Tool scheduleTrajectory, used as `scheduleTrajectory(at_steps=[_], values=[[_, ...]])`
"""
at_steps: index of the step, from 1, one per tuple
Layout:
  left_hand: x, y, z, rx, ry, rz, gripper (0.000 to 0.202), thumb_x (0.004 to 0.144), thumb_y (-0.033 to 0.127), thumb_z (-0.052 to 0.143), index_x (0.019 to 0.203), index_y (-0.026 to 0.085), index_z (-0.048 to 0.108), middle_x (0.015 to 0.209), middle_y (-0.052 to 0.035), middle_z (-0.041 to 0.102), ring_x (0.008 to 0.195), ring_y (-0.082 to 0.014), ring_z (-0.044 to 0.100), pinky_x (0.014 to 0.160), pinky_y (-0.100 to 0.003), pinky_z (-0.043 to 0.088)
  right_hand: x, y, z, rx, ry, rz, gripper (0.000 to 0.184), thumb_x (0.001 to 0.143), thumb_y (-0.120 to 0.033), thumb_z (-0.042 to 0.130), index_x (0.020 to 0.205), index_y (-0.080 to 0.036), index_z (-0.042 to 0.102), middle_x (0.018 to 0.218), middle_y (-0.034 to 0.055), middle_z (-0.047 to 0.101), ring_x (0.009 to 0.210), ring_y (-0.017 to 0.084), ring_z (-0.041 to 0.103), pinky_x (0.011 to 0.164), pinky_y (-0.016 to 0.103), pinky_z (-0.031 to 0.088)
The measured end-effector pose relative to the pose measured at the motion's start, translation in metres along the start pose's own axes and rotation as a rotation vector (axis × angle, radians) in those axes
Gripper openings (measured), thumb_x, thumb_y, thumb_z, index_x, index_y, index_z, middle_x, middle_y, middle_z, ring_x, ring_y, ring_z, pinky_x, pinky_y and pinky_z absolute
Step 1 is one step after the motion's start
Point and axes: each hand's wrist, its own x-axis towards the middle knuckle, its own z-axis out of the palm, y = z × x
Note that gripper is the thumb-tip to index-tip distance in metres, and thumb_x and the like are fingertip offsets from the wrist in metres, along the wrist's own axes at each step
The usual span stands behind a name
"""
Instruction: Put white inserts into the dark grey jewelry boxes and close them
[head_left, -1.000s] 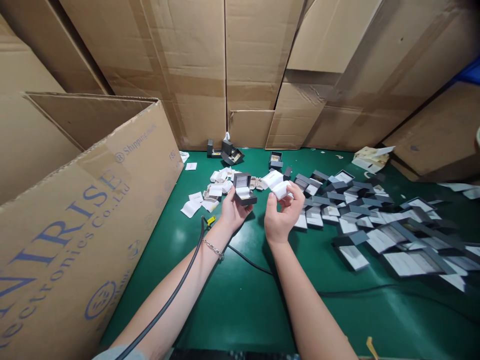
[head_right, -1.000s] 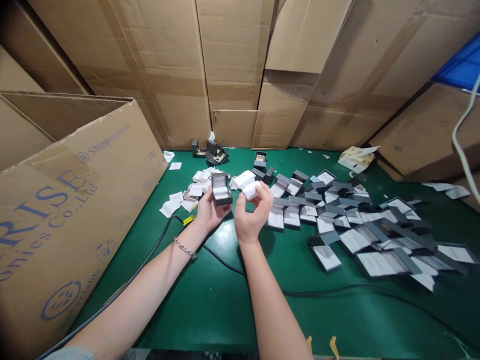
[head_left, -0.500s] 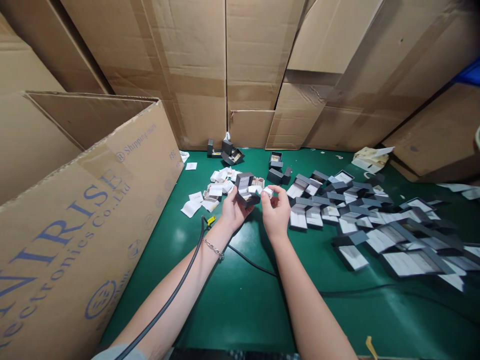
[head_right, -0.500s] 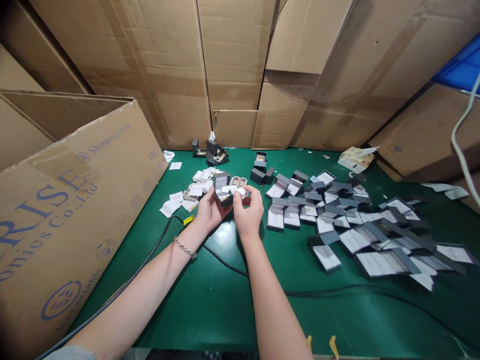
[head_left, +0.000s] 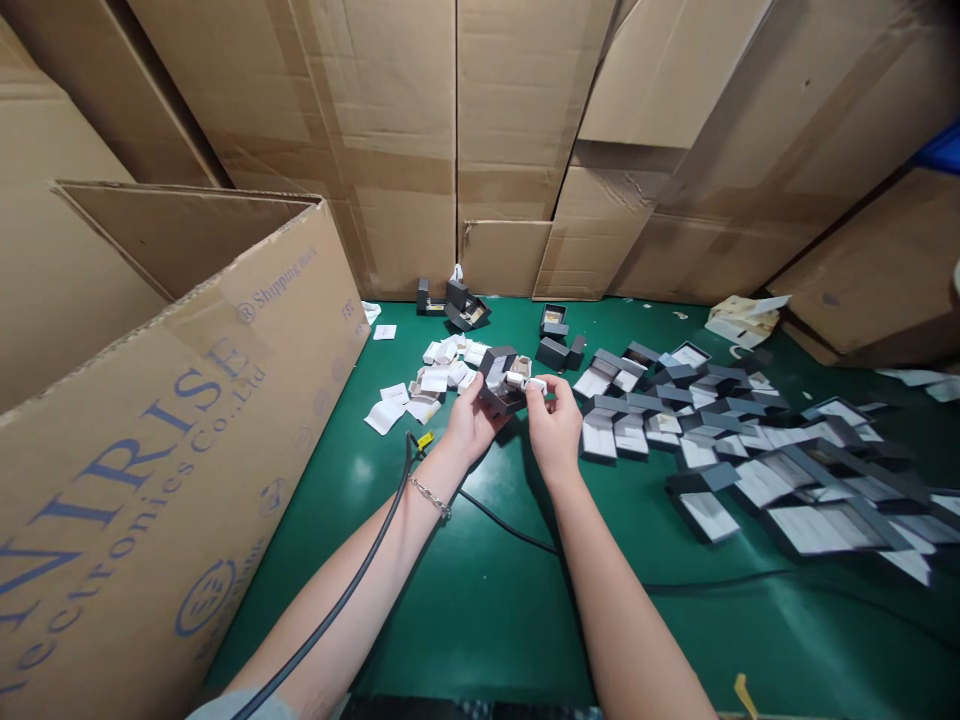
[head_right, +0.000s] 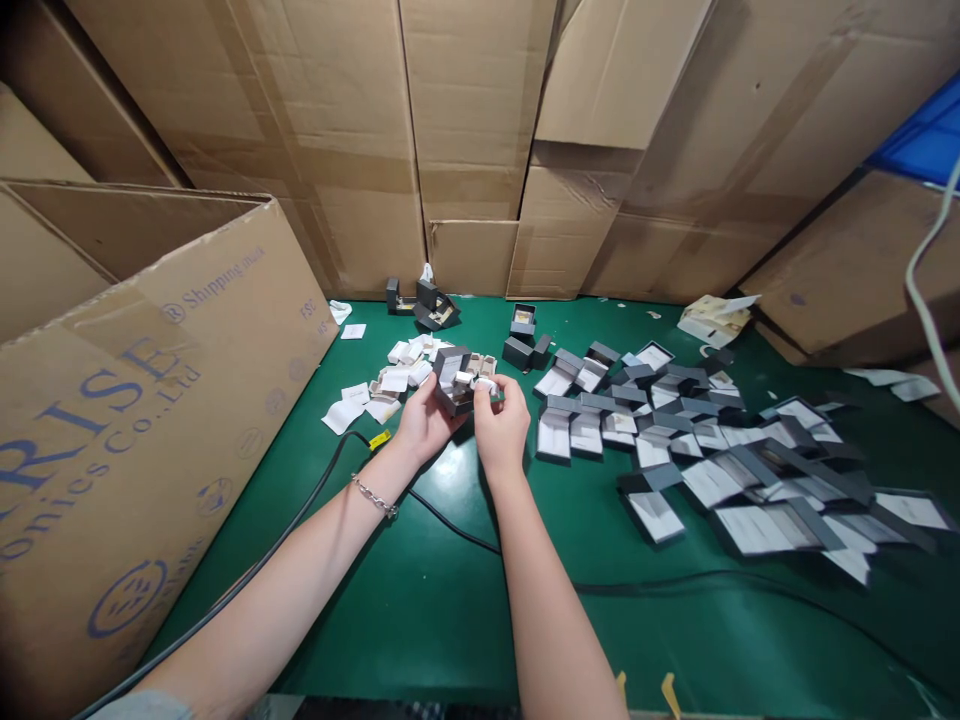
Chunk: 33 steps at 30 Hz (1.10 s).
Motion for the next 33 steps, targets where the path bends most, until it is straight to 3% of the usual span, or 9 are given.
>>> scheduleTrajectory(at_steps=[8, 20, 33], values=[[-0.002, 0.000, 0.003, 0.017, 0.075, -0.007, 0.022, 0.086, 0.035, 0.051, 0.086, 0.015, 0.061, 0.073, -0.0032, 0.064, 0.058, -0.0113, 0.057, 0.060, -0.025, 0.046, 0.001, 0.005, -0.001, -0.101, 0.043, -0.107, 0.027, 0.081, -0.041, 0.052, 0.093, -0.018, 0.058, 0.090, 0.0057, 0.061, 0.070, 0.015, 0.053, 0.066, 0.028, 0.043], [0.001, -0.002, -0.003, 0.008, 0.051, 0.000, 0.019, 0.082, 0.032, 0.058, 0.089, 0.015, 0.061, 0.077, -0.0029, 0.063, 0.065, -0.0114, 0.057, 0.061, -0.025, 0.045, 0.000, 0.004, -0.002, -0.242, 0.090, -0.258, 0.022, 0.079, -0.034, 0.049, 0.092, -0.018, 0.056, 0.088, 0.0048, 0.057, 0.069, 0.015, 0.052, 0.066, 0.029, 0.044], [0.006, -0.005, -0.009, 0.026, -0.025, 0.024, 0.020, 0.079, 0.028, 0.061, 0.096, 0.017, 0.062, 0.083, -0.0017, 0.066, 0.072, -0.0117, 0.059, 0.069, -0.025, 0.046, -0.001, 0.003, -0.002, -0.304, -0.092, -0.272, 0.029, 0.079, -0.029, 0.044, 0.103, -0.019, 0.058, 0.104, 0.0085, 0.061, 0.097, 0.022, 0.057, 0.083, 0.035, 0.045]])
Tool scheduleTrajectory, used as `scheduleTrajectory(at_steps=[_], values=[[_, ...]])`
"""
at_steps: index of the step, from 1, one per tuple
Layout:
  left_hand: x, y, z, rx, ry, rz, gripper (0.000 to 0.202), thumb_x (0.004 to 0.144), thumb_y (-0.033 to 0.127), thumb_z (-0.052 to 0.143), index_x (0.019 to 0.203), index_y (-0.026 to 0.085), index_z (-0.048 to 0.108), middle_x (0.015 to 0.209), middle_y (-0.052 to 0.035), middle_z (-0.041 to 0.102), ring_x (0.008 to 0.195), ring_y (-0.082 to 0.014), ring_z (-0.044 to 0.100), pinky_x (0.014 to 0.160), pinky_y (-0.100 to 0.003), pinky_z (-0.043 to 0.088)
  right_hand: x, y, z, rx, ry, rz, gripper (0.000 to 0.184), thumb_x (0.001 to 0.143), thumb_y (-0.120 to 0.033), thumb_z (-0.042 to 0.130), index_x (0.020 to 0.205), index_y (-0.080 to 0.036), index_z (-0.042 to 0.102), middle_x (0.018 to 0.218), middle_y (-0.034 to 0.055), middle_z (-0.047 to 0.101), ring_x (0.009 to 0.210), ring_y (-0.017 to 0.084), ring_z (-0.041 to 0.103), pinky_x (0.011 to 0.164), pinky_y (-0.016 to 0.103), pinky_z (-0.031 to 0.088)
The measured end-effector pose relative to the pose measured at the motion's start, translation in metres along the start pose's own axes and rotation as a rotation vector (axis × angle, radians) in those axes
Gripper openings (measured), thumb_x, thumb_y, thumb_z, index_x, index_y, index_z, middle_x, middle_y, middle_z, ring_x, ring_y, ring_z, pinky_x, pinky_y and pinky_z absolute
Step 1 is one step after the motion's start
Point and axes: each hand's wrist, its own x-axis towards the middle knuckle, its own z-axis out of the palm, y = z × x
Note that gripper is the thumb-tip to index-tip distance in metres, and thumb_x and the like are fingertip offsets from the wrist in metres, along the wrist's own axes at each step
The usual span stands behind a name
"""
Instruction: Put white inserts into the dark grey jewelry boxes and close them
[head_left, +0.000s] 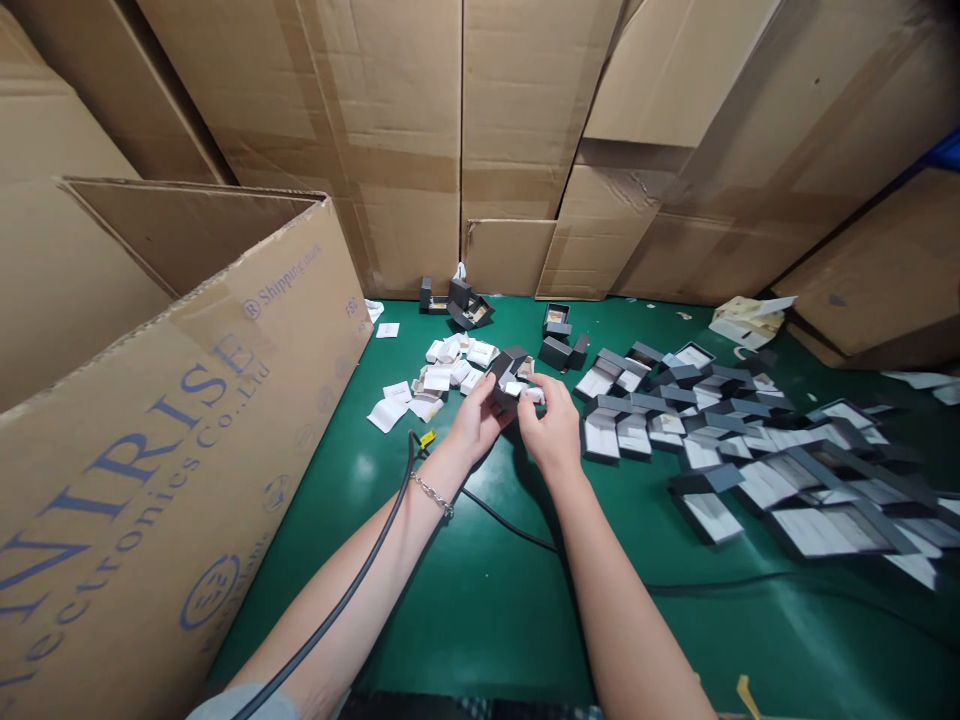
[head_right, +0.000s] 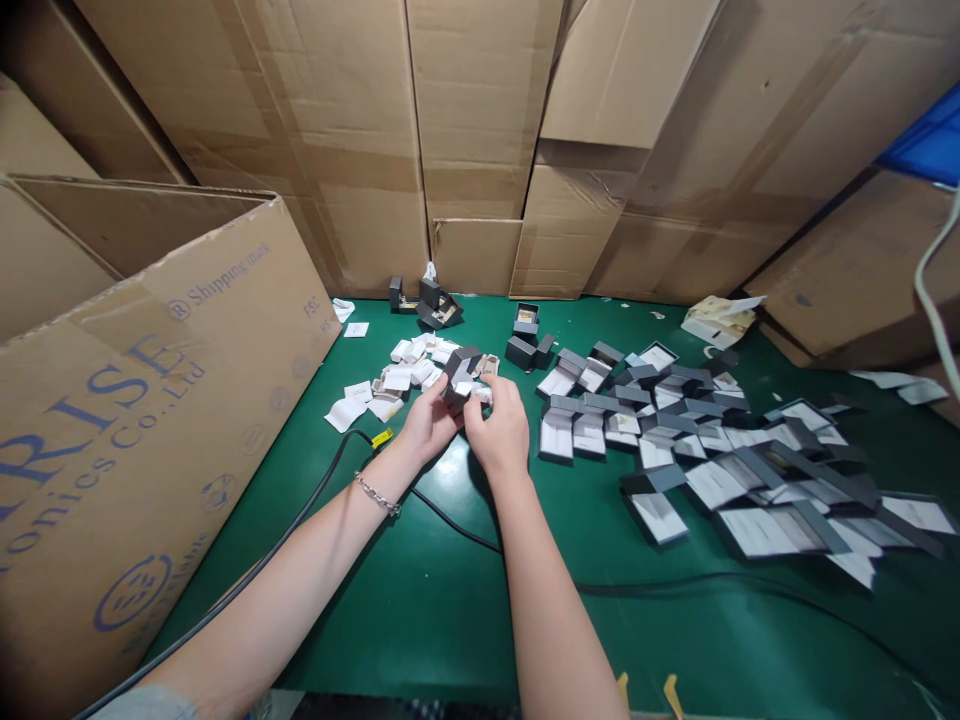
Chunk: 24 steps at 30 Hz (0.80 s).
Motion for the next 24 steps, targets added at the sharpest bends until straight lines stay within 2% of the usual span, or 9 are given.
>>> scheduleTrajectory(at_steps=[5, 7, 14, 24], values=[[0.0000, -0.0001, 0.0016, -0.018, -0.029, -0.015, 0.024, 0.081, 0.031, 0.059, 0.098, 0.015, 0.064, 0.082, -0.0034, 0.066, 0.069, -0.0122, 0.060, 0.071, -0.027, 0.047, -0.0013, -0.0011, -0.0003, 0.048, -0.122, 0.051, 0.035, 0.083, -0.043, 0.045, 0.107, -0.021, 0.059, 0.101, 0.0073, 0.065, 0.092, 0.022, 0.060, 0.080, 0.035, 0.046], [-0.0009, 0.0004, 0.0028, -0.015, -0.035, -0.017, 0.025, 0.081, 0.031, 0.059, 0.098, 0.014, 0.064, 0.081, -0.0040, 0.066, 0.069, -0.0126, 0.060, 0.072, -0.027, 0.048, -0.0014, -0.0001, 0.0010, 0.046, -0.111, 0.071, 0.037, 0.081, -0.047, 0.049, 0.104, -0.021, 0.060, 0.099, 0.0070, 0.066, 0.090, 0.022, 0.060, 0.078, 0.034, 0.046], [-0.0040, 0.0017, 0.0060, -0.016, 0.011, -0.013, 0.017, 0.081, 0.027, 0.059, 0.092, 0.015, 0.062, 0.078, -0.0026, 0.064, 0.065, -0.0100, 0.058, 0.067, -0.024, 0.047, 0.0002, 0.0032, 0.0048, 0.110, 0.006, 0.067, 0.027, 0.080, -0.042, 0.054, 0.091, -0.019, 0.062, 0.090, 0.0057, 0.066, 0.082, 0.019, 0.060, 0.076, 0.032, 0.046], [-0.0058, 0.0019, 0.0074, -0.002, 0.041, -0.007, 0.021, 0.080, 0.028, 0.059, 0.096, 0.014, 0.062, 0.080, -0.0030, 0.064, 0.067, -0.0107, 0.058, 0.071, -0.026, 0.047, -0.0001, 0.0018, 0.0027, 0.077, 0.006, 0.022, 0.027, 0.077, -0.044, 0.059, 0.087, -0.020, 0.064, 0.088, 0.0045, 0.064, 0.081, 0.019, 0.059, 0.073, 0.031, 0.046]])
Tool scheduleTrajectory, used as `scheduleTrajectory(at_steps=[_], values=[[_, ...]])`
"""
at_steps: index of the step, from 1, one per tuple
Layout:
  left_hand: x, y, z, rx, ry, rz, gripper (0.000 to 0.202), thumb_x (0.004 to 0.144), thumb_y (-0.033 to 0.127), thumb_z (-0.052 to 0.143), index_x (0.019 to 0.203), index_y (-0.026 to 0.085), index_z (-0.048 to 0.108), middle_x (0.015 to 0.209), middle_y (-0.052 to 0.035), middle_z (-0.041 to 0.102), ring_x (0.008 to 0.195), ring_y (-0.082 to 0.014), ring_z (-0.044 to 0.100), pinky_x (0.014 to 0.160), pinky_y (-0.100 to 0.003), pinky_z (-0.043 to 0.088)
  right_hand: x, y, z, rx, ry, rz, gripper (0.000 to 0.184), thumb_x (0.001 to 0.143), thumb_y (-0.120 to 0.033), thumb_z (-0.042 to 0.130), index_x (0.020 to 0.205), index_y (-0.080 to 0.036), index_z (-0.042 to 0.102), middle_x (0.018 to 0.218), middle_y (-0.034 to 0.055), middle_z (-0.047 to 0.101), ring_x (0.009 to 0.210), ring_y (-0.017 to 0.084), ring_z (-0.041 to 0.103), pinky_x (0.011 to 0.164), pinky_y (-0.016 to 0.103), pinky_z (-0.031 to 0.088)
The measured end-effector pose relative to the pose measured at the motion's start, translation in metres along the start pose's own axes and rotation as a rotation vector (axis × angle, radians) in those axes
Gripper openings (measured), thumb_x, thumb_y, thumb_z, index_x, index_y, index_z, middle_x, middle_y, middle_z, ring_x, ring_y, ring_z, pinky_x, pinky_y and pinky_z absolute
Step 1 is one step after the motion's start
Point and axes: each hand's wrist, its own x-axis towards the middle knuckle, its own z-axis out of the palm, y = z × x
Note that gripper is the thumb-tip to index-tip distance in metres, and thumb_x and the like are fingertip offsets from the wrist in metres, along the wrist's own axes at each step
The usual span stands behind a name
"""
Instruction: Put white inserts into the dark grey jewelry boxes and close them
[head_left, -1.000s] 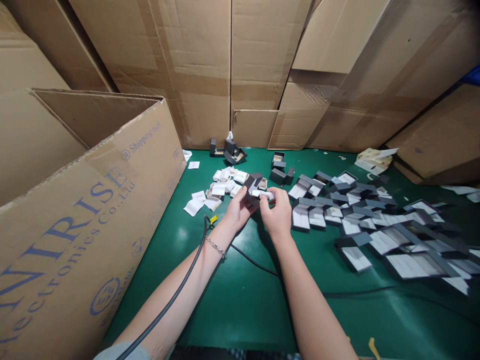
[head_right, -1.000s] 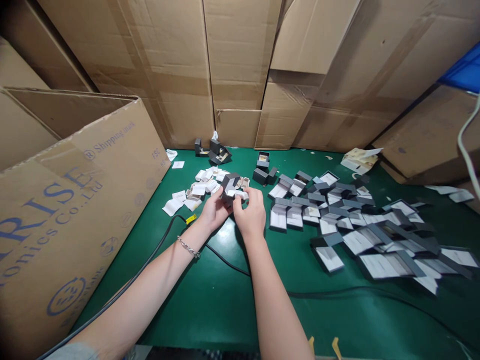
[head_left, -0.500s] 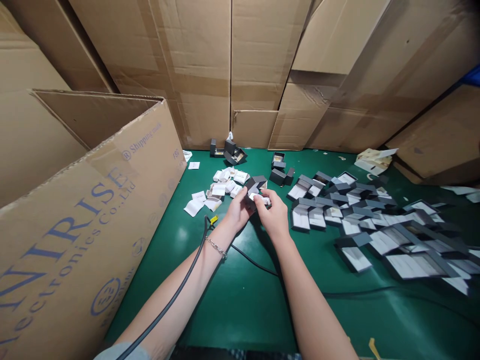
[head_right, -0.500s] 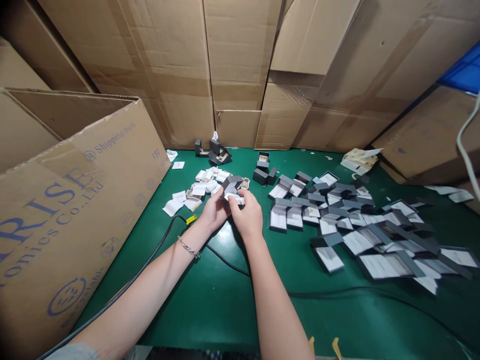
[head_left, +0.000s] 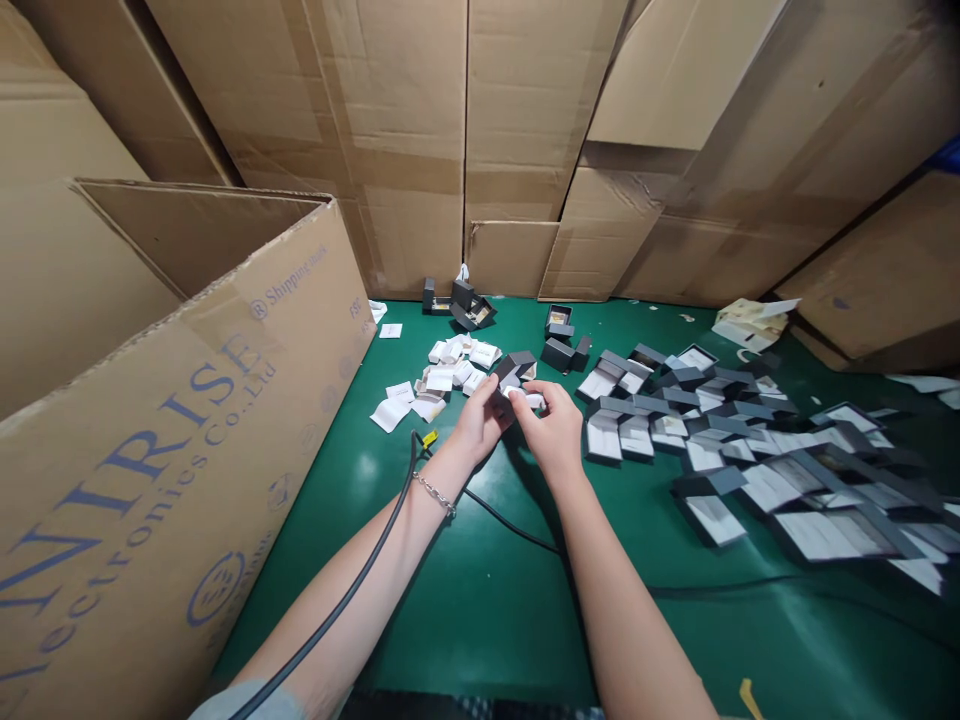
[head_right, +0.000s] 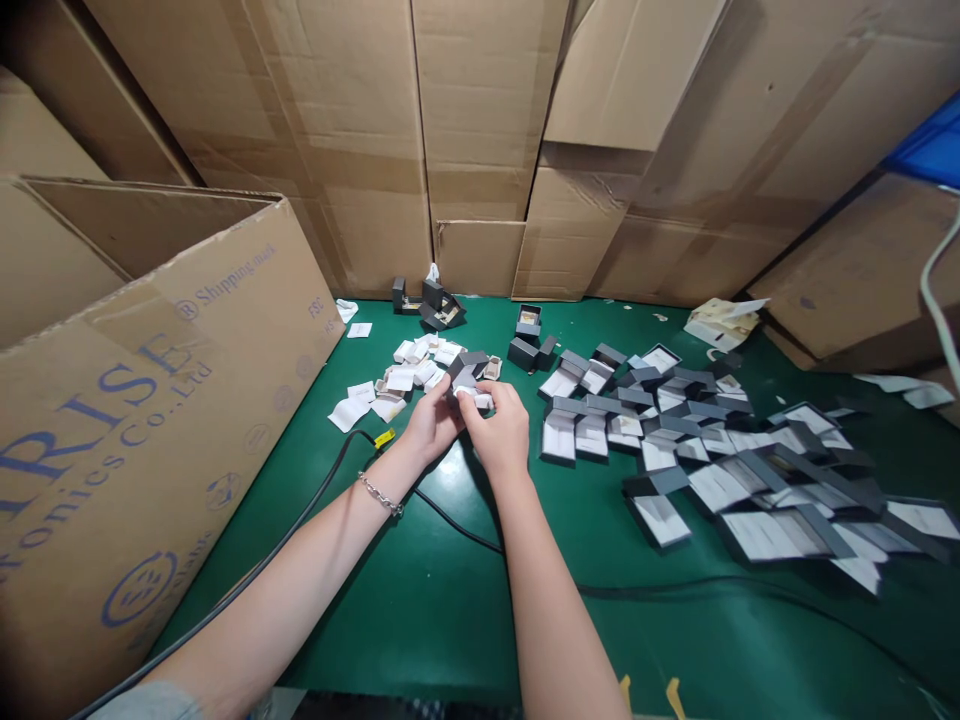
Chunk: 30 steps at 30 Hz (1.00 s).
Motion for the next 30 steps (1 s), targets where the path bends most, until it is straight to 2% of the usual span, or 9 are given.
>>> scheduleTrajectory(at_steps=[10, 17, 21, 25, 30], values=[[0.0017, -0.0015, -0.0003, 0.003, 0.005, 0.006, 0.020, 0.078, 0.029, 0.061, 0.092, 0.014, 0.061, 0.076, -0.0030, 0.064, 0.065, -0.0116, 0.059, 0.069, -0.027, 0.048, 0.0005, -0.0009, -0.0003, -0.009, -0.041, 0.055, 0.027, 0.075, -0.044, 0.058, 0.085, -0.021, 0.064, 0.088, 0.0045, 0.066, 0.082, 0.020, 0.060, 0.074, 0.032, 0.045], [0.0017, -0.0011, -0.0003, 0.019, -0.001, 0.012, 0.019, 0.079, 0.028, 0.060, 0.092, 0.014, 0.061, 0.079, -0.0036, 0.065, 0.067, -0.0120, 0.060, 0.070, -0.027, 0.049, 0.0011, 0.0003, 0.0004, 0.005, -0.009, 0.031, 0.022, 0.075, -0.039, 0.057, 0.084, -0.020, 0.064, 0.086, 0.0047, 0.066, 0.081, 0.020, 0.060, 0.074, 0.032, 0.046], [0.0047, -0.0033, -0.0044, 0.021, -0.040, 0.029, 0.021, 0.079, 0.029, 0.060, 0.096, 0.015, 0.062, 0.084, -0.0038, 0.066, 0.072, -0.0127, 0.061, 0.072, -0.027, 0.048, 0.0007, 0.0000, 0.0014, -0.011, -0.012, -0.015, 0.019, 0.077, -0.035, 0.055, 0.085, -0.021, 0.065, 0.089, 0.0047, 0.066, 0.084, 0.020, 0.060, 0.078, 0.033, 0.046], [0.0066, -0.0055, -0.0064, 0.031, -0.089, 0.057, 0.021, 0.080, 0.028, 0.059, 0.098, 0.015, 0.062, 0.086, -0.0034, 0.066, 0.071, -0.0112, 0.060, 0.069, -0.024, 0.047, 0.0002, -0.0003, 0.0029, -0.040, -0.082, -0.086, 0.020, 0.079, -0.030, 0.052, 0.089, -0.023, 0.068, 0.094, 0.0044, 0.065, 0.088, 0.019, 0.060, 0.080, 0.033, 0.046], [0.0067, -0.0067, -0.0068, 0.097, -0.140, 0.078, 0.021, 0.079, 0.028, 0.060, 0.096, 0.017, 0.064, 0.093, -0.0046, 0.067, 0.076, -0.0125, 0.062, 0.071, -0.025, 0.048, 0.0003, 0.0002, 0.0038, -0.044, -0.087, -0.086, 0.022, 0.078, -0.026, 0.050, 0.089, -0.024, 0.069, 0.095, 0.0041, 0.065, 0.088, 0.019, 0.060, 0.079, 0.033, 0.047]])
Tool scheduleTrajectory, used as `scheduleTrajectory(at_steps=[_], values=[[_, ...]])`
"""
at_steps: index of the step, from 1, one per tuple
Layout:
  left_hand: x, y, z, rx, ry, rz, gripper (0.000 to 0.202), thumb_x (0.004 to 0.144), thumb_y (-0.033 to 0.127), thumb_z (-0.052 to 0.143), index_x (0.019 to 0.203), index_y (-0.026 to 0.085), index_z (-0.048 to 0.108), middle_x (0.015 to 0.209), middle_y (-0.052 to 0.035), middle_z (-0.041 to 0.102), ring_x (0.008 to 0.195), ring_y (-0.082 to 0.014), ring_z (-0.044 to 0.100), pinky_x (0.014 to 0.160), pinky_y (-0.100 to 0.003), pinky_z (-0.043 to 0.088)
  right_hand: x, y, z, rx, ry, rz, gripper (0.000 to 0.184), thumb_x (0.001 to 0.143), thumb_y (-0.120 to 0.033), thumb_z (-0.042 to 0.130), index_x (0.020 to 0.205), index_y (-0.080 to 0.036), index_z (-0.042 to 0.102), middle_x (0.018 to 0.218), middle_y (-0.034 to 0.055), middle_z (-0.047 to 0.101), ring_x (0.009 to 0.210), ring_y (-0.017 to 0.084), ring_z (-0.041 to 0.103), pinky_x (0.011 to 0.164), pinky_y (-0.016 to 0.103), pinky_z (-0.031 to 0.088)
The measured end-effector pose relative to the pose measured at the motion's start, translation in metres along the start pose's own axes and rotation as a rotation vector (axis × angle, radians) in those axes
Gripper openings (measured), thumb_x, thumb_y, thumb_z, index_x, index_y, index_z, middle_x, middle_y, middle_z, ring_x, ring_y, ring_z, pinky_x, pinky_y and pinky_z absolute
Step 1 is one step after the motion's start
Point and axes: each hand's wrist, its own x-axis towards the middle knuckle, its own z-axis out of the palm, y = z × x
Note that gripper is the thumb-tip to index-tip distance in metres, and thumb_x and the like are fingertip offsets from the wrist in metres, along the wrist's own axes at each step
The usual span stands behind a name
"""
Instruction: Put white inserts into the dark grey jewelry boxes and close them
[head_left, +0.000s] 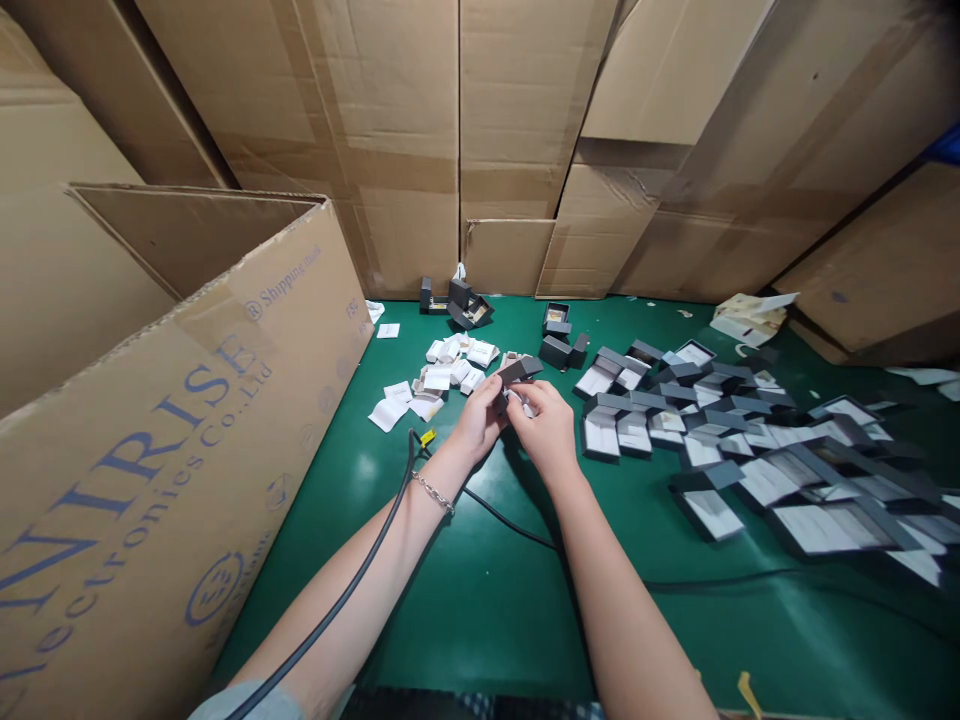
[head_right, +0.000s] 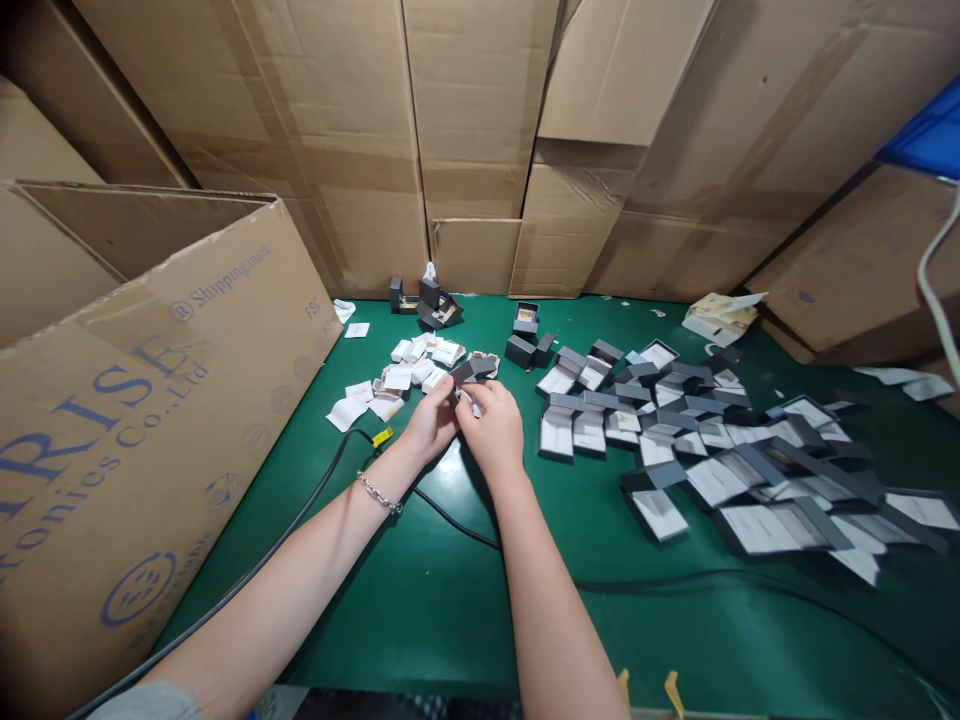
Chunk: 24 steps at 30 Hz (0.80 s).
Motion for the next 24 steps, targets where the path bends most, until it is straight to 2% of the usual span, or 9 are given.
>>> scheduleTrajectory(at_steps=[5, 9, 13, 21, 24], values=[[-0.0003, -0.0004, 0.0009, 0.011, -0.014, 0.017, 0.021, 0.079, 0.029, 0.060, 0.095, 0.017, 0.064, 0.092, -0.0047, 0.067, 0.080, -0.0143, 0.062, 0.075, -0.027, 0.048, -0.0003, 0.0008, -0.0004, 0.015, 0.001, -0.023, 0.019, 0.079, -0.027, 0.051, 0.089, -0.022, 0.067, 0.094, 0.0038, 0.066, 0.088, 0.019, 0.059, 0.079, 0.033, 0.046], [-0.0001, 0.0000, 0.0015, -0.013, 0.019, 0.034, 0.022, 0.081, 0.028, 0.058, 0.097, 0.015, 0.063, 0.086, -0.0041, 0.066, 0.075, -0.0129, 0.061, 0.076, -0.027, 0.047, -0.0007, 0.0009, -0.0011, 0.008, -0.016, -0.047, 0.015, 0.080, -0.027, 0.051, 0.087, -0.022, 0.063, 0.090, 0.0030, 0.066, 0.083, 0.018, 0.058, 0.076, 0.032, 0.045], [0.0004, 0.0005, 0.0012, -0.035, 0.026, 0.049, 0.019, 0.081, 0.025, 0.058, 0.096, 0.013, 0.063, 0.081, -0.0032, 0.065, 0.071, -0.0110, 0.060, 0.074, -0.024, 0.046, -0.0001, -0.0005, -0.0016, 0.035, -0.026, -0.074, 0.015, 0.081, -0.028, 0.050, 0.083, -0.022, 0.063, 0.090, 0.0033, 0.066, 0.086, 0.019, 0.059, 0.077, 0.032, 0.045], [-0.0022, 0.0013, 0.0038, 0.031, 0.010, 0.044, 0.022, 0.079, 0.027, 0.060, 0.098, 0.016, 0.064, 0.093, -0.0055, 0.067, 0.082, -0.0142, 0.062, 0.074, -0.025, 0.047, 0.0002, 0.0014, 0.0009, 0.062, 0.003, -0.026, 0.015, 0.080, -0.028, 0.053, 0.080, -0.023, 0.068, 0.090, 0.0032, 0.066, 0.087, 0.018, 0.059, 0.080, 0.033, 0.045], [-0.0057, 0.0019, 0.0056, 0.063, 0.014, 0.033, 0.021, 0.078, 0.026, 0.061, 0.097, 0.016, 0.064, 0.093, -0.0049, 0.067, 0.080, -0.0131, 0.061, 0.069, -0.023, 0.047, 0.0000, 0.0020, 0.0026, 0.061, 0.029, 0.027, 0.017, 0.079, -0.030, 0.055, 0.080, -0.022, 0.070, 0.092, 0.0046, 0.064, 0.088, 0.019, 0.059, 0.080, 0.033, 0.045]])
